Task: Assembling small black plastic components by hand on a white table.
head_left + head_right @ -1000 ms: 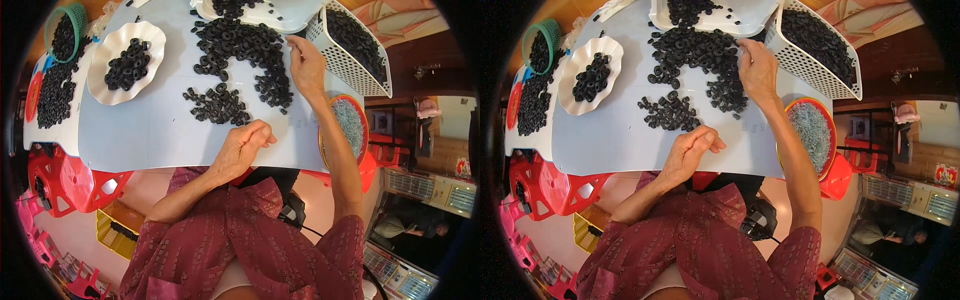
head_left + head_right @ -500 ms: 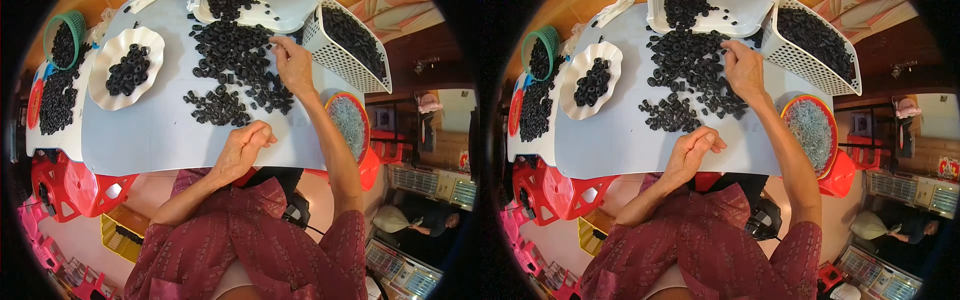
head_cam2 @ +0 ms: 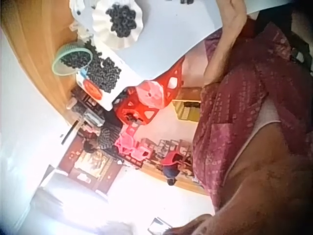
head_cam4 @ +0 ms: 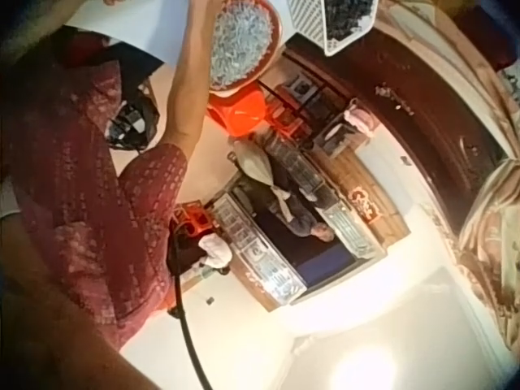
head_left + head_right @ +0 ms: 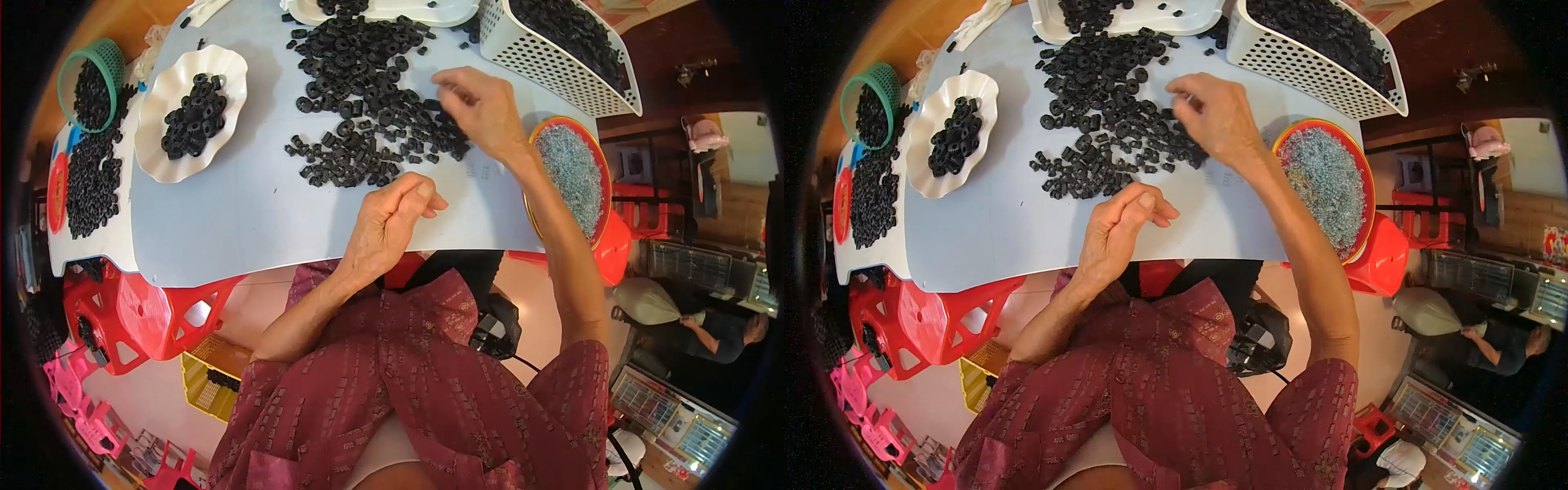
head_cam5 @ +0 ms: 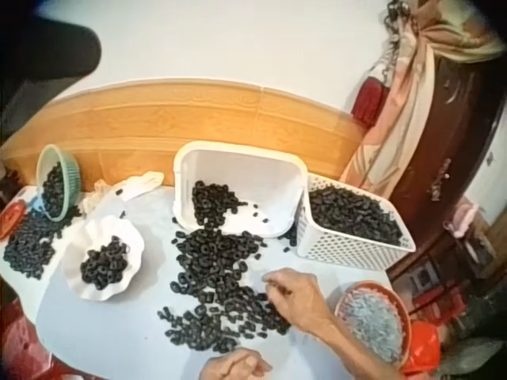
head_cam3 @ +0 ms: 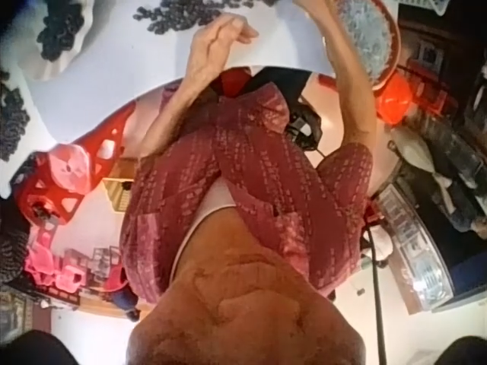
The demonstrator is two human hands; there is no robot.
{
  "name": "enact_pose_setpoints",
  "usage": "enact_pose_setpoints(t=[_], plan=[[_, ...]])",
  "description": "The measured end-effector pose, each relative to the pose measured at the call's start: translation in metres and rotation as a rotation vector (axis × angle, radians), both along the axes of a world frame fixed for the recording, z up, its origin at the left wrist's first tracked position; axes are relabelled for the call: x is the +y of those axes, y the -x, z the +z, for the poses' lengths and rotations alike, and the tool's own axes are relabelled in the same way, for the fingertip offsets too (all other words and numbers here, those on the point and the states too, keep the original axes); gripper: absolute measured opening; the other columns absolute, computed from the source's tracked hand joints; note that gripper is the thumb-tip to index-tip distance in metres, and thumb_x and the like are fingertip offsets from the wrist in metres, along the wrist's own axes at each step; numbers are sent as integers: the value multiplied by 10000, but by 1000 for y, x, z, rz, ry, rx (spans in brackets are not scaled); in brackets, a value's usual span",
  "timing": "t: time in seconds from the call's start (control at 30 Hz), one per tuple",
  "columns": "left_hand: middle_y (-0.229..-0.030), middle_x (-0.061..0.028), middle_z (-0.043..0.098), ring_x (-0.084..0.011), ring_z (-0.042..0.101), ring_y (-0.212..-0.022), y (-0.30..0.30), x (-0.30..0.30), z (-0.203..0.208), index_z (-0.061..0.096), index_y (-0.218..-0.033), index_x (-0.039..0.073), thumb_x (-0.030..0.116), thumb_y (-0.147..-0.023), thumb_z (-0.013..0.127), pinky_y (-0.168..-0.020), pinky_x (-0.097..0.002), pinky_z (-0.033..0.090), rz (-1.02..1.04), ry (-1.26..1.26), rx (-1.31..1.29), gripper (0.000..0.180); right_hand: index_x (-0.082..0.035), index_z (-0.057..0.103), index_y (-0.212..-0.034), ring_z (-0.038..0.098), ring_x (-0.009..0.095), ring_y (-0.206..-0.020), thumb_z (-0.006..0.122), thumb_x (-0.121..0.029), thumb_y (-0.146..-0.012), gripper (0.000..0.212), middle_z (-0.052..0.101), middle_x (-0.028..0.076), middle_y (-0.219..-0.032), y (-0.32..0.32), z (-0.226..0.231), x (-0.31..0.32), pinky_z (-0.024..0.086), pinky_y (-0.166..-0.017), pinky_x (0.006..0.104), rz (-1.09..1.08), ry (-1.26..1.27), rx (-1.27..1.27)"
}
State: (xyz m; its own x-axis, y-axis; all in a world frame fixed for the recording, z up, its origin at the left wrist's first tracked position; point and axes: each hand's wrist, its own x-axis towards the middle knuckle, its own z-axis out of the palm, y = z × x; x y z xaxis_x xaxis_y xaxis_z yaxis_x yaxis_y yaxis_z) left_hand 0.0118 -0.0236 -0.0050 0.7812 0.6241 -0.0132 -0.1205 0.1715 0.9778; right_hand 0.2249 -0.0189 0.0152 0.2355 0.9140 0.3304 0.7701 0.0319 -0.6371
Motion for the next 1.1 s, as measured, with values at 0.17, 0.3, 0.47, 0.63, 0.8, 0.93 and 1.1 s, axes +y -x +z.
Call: enact_pose_setpoints(t=[0.17, 0.3, 0.47, 0.63, 0.8, 0.93, 1.1], plan=[[-848, -98, 641, -145, 564, -759, 0, 1, -2, 549, -903, -28, 230, -979, 407, -736, -284, 462, -13, -24, 19, 303, -34, 640, -979, 591, 320, -744, 600, 4, -736, 248, 599, 116, -830, 10, 5, -4, 488, -693, 375, 125, 103, -308], [-826, -93, 632, -142, 550, -738, -2, -2, -2, 533, -873, -20, 234, -979, 409, -709, -280, 458, 8, -20, -9, 302, -31, 643, -974, 599, 291, -733, 608, 4, -732, 247, 607, 117, -841, 7, 8, -1, 485, -683, 354, 126, 176, -328], [-829, -84, 631, -134, 549, -743, -1, -1, -2, 548, -897, -16, 212, -974, 422, -718, -276, 458, 0, -40, -26, 271, -36, 662, -979, 547, 133, -669, 653, -39, -768, 212, 597, 48, -796, 19, 16, -21, 457, -625, 269, -52, 141, 75], [-845, -69, 633, -119, 554, -746, -3, 1, -7, 569, -957, -13, 159, -956, 459, -730, -262, 468, 20, 29, -81, 204, -38, 669, -996, 522, 66, -713, 660, -59, -825, 172, 589, -15, -800, 38, 14, -46, 443, -646, 210, -35, 96, 337], [-790, -51, 608, -92, 535, -710, -6, -6, -5, 497, -1127, 3, 105, -919, 518, -681, -241, 451, 125, -1, -59, 232, -3, 645, -957, 537, 56, -630, 646, -30, -810, 150, 615, -4, -759, 72, 10, -72, 452, -588, 208, -79, -35, 708], [-763, -26, 573, -65, 500, -710, -7, -15, -7, 501, -1139, 2, 55, -890, 547, -623, -221, 416, 148, -152, -15, 258, 17, 628, -905, 567, 62, -661, 636, -21, -824, 89, 628, 19, -735, 83, -3, -89, 476, -600, 222, -98, -154, 562], [-763, -25, 573, -70, 496, -715, -3, -16, -8, 548, -1089, 2, 51, -869, 575, -630, -217, 418, 60, -196, 84, 227, 22, 632, -874, 578, 79, -672, 610, -27, -857, 56, 636, 31, -746, 90, -9, -107, 482, -613, 235, -158, -154, 694]])
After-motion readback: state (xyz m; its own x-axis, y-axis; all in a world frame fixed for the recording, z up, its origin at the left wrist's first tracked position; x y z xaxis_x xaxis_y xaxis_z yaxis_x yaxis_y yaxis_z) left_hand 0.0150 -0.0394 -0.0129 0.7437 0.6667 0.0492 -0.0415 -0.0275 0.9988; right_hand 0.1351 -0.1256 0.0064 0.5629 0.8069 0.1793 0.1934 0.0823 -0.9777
